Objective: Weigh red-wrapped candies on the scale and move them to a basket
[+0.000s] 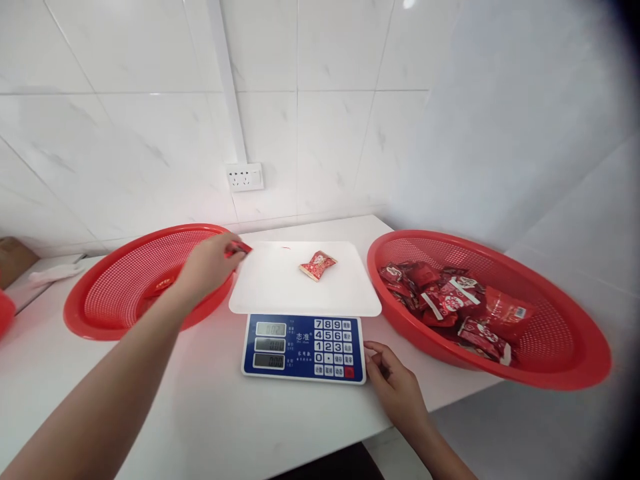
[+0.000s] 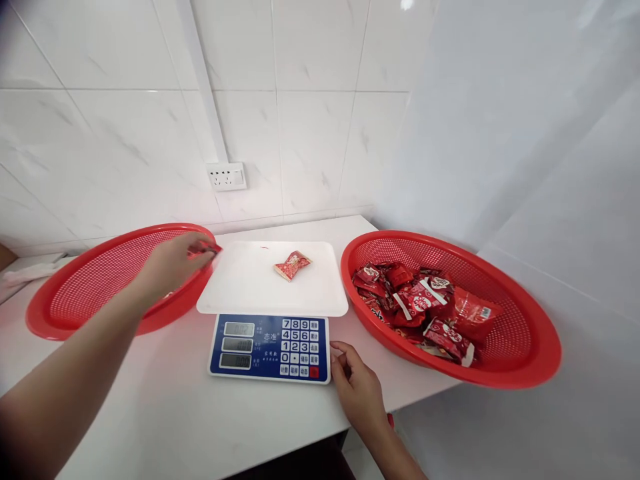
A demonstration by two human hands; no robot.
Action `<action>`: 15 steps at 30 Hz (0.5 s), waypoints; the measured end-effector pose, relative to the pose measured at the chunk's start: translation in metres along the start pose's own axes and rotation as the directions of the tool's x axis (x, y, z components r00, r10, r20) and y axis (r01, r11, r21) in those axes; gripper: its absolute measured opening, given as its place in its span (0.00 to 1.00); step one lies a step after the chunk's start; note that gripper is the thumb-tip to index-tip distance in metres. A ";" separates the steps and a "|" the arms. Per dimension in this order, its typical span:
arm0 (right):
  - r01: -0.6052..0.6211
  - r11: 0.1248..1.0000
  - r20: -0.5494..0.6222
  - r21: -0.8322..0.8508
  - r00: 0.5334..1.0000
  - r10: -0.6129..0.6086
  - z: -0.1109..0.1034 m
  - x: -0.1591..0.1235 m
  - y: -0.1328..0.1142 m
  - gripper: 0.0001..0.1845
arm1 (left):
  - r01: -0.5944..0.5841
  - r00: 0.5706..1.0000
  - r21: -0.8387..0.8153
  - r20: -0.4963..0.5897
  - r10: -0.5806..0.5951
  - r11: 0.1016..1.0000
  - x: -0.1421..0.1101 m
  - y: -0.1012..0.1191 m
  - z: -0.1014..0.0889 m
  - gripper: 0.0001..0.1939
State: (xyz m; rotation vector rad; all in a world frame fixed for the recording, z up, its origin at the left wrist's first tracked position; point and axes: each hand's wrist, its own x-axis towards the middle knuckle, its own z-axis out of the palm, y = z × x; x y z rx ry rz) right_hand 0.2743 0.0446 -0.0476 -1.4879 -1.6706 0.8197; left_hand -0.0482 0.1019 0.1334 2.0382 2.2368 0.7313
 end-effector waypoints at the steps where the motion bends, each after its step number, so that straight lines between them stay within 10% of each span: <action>1: -0.002 1.000 0.003 0.005 1.000 0.002 0.000 0.000 0.001 0.17 | 0.020 0.999 0.036 -0.027 -0.019 0.999 0.002 -0.010 -0.006 0.13; 5: -0.008 1.000 0.004 0.005 1.000 0.008 0.001 0.000 0.002 0.17 | -0.057 0.998 0.041 0.019 0.056 0.998 0.013 -0.011 0.010 0.17; 15: 0.013 0.999 -0.058 0.039 0.998 -0.011 0.003 -0.002 0.003 0.18 | -0.242 0.924 -0.203 0.248 0.289 0.949 0.032 0.102 0.098 0.11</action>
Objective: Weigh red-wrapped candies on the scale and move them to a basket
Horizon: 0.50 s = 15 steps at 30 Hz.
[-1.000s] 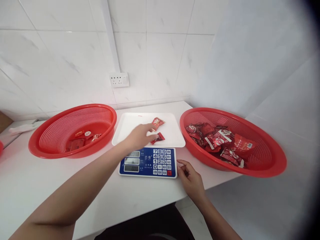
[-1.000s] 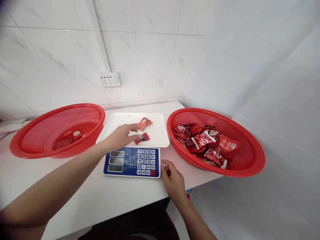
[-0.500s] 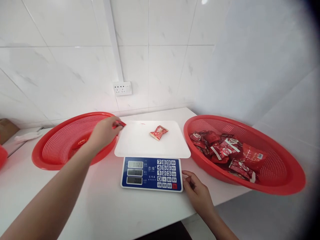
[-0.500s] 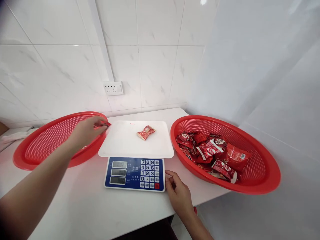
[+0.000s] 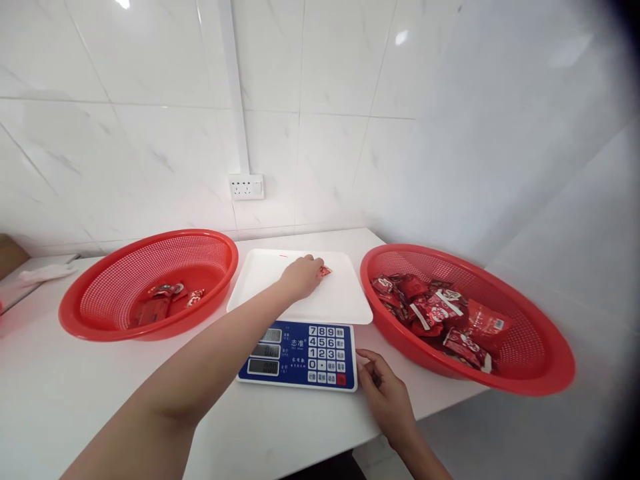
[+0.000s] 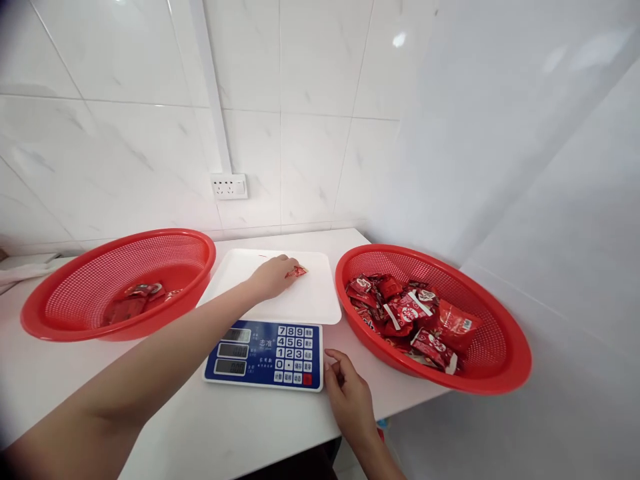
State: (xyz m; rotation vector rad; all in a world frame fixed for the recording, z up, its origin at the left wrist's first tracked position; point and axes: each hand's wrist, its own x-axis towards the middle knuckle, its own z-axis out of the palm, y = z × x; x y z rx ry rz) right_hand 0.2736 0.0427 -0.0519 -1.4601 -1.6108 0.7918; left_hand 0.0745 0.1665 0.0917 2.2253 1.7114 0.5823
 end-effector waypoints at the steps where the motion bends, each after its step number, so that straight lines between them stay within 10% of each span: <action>1: 0.004 1.000 -0.007 0.007 1.000 -0.004 0.000 0.000 0.000 0.18 | 0.015 1.000 -0.022 0.000 -0.015 1.000 0.001 0.001 0.002 0.10; 9: 0.115 0.990 -0.199 0.078 0.975 -0.098 -0.015 -0.002 -0.013 0.17 | 0.143 0.983 -0.457 -0.040 -0.180 0.878 -0.029 -0.018 -0.025 0.14; 15: 0.326 0.928 -0.069 0.181 0.945 -0.319 -0.038 0.037 -0.103 0.22 | 0.177 0.984 -0.792 0.145 -0.101 0.585 -0.073 0.007 -0.048 0.13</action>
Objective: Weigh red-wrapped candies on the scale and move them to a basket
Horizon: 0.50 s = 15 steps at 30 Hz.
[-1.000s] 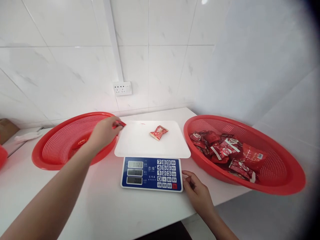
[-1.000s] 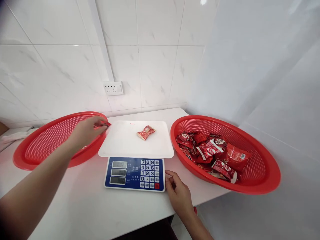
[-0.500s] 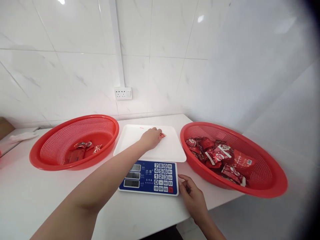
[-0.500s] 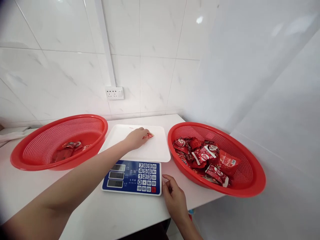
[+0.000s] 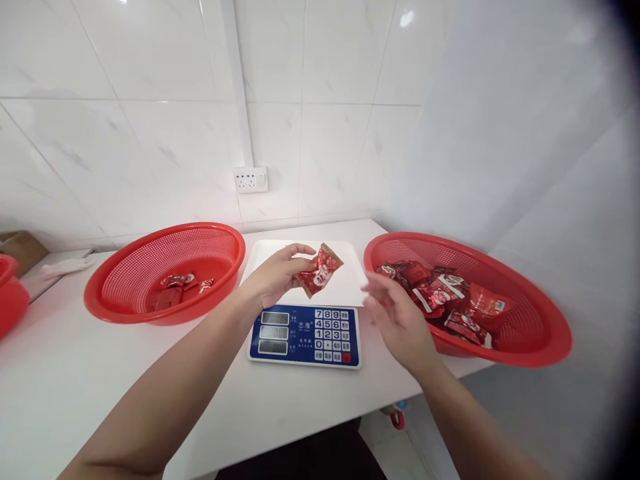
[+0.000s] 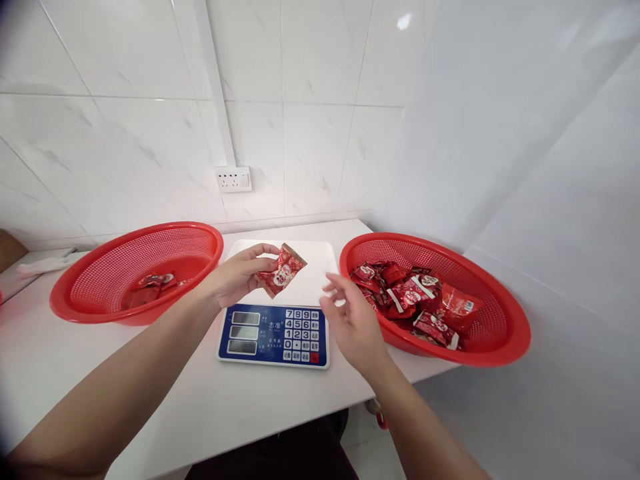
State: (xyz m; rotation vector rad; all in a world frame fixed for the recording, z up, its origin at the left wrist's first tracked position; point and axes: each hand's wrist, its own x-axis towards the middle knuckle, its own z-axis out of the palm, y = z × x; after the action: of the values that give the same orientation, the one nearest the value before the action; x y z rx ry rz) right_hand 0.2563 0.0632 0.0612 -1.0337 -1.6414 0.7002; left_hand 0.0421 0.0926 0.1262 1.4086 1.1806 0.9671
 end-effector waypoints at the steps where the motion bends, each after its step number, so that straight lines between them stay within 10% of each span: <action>1: 0.024 0.999 0.055 0.026 0.998 -0.025 0.004 0.013 -0.012 0.24 | 0.014 1.000 -0.081 0.028 -0.012 0.997 -0.006 0.003 0.004 0.14; 5: 0.032 0.997 0.216 0.066 0.975 -0.046 0.022 0.046 -0.043 0.17 | 0.051 0.998 -0.218 0.048 -0.041 0.975 -0.025 0.007 0.012 0.13; 15: -0.083 0.987 0.092 0.137 0.993 0.071 0.037 0.057 -0.045 0.21 | -0.164 0.984 -0.309 -0.124 0.131 0.937 -0.032 -0.010 0.010 0.13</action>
State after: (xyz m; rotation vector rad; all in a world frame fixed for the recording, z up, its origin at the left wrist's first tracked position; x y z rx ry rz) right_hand 0.2025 0.0949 0.1139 -0.9811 -1.6082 0.9107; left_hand 0.0435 0.0589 0.1155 1.2113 0.9482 1.2870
